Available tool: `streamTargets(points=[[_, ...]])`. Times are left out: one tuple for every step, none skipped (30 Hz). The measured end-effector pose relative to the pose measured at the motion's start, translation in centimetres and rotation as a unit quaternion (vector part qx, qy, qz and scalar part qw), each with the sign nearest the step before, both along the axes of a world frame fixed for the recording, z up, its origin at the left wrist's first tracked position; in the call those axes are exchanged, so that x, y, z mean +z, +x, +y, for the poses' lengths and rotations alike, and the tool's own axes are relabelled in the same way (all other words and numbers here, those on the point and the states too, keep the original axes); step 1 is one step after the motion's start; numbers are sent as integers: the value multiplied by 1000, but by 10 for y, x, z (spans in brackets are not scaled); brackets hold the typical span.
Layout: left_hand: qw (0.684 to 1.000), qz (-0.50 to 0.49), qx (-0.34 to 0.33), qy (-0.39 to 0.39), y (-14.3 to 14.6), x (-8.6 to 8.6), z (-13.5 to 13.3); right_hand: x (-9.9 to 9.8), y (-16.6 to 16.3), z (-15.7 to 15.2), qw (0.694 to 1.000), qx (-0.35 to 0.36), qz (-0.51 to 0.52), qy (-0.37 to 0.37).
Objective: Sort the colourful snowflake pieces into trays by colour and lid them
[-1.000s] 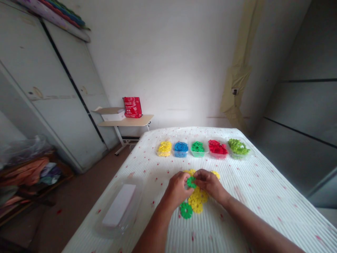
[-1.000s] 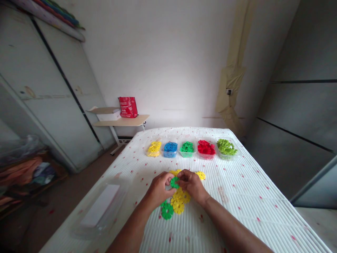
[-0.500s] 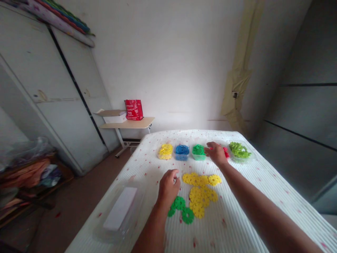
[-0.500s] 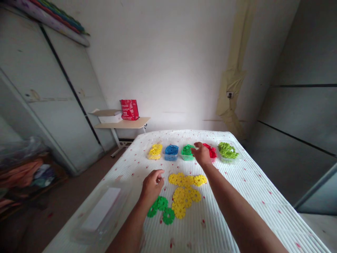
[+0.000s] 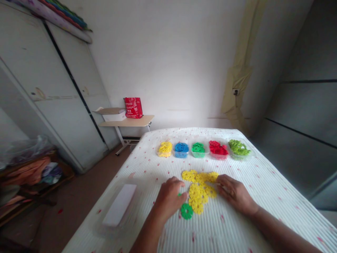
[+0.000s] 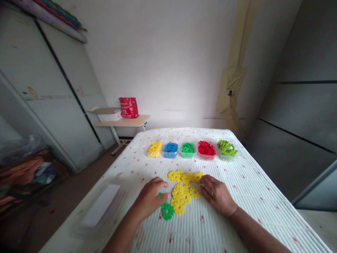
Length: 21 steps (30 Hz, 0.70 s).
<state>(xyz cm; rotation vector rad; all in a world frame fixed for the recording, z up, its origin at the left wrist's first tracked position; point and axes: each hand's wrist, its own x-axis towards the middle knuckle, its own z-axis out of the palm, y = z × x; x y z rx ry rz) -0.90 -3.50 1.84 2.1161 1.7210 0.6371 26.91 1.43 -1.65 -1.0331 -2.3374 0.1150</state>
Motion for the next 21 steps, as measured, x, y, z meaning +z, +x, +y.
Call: streamTargets(points=[[1000,18,-7,-14,0,0,-9,0,0,-4,1000,14,-16,8],[999,36,-6,-26,0,-2,-17,1,-2,-6,999,26,-32,17],[998,54,0,-36,0,-5,-25,1,-7,-7,998,37,-45,24],[996,72,7,-46,1,-9,-32,2,-13,-7,997,47,-58,30],[994,88,10,-57,2,-14,-38,4,-20,-6,995,58,-68,32],[992,102,12,-69,4,-19,-44,5,-29,-4,994,67,-78,33],[990,114,14,-77,6,-24,-47,7,-39,-1,993,74,-89,31],[989,124,16,-80,8,-29,-50,9,-50,2,991,79,-102,28],[988,133,21,-78,10,-33,-51,9,-60,6,990,82,-116,24],[987,140,27,-72,12,-37,-52,10,-69,9,988,81,-130,18],[987,145,32,-64,14,-40,-51,9,-77,13,986,79,-143,12],[987,149,36,-56,14,-42,-50,8,-84,16,985,78,-156,4],[986,152,38,-50,14,-44,-48,6,-89,18,983,76,-167,-3],[986,155,40,-45,13,-46,-46,4,-93,19,981,76,-176,-11],[986,158,42,-39,12,-47,-43,2,-95,21,980,77,-184,-17],[985,161,43,-34,10,-49,-40,-1,-95,21,979,78,-188,-19],[985,164,45,-30,8,-51,-37,-3,-94,22,979,81,-188,-18],[984,168,46,-25,6,-52,-34,-5,-92,22,979,84,-186,-13],[984,171,46,-19,5,-54,-31,-7,-88,22,980,87,-181,-6],[984,175,45,-15,4,-55,-29,-8,-84,22,980,90,-175,2],[983,178,42,-10,4,-56,-27,-9,-80,21,981,93,-171,8]])
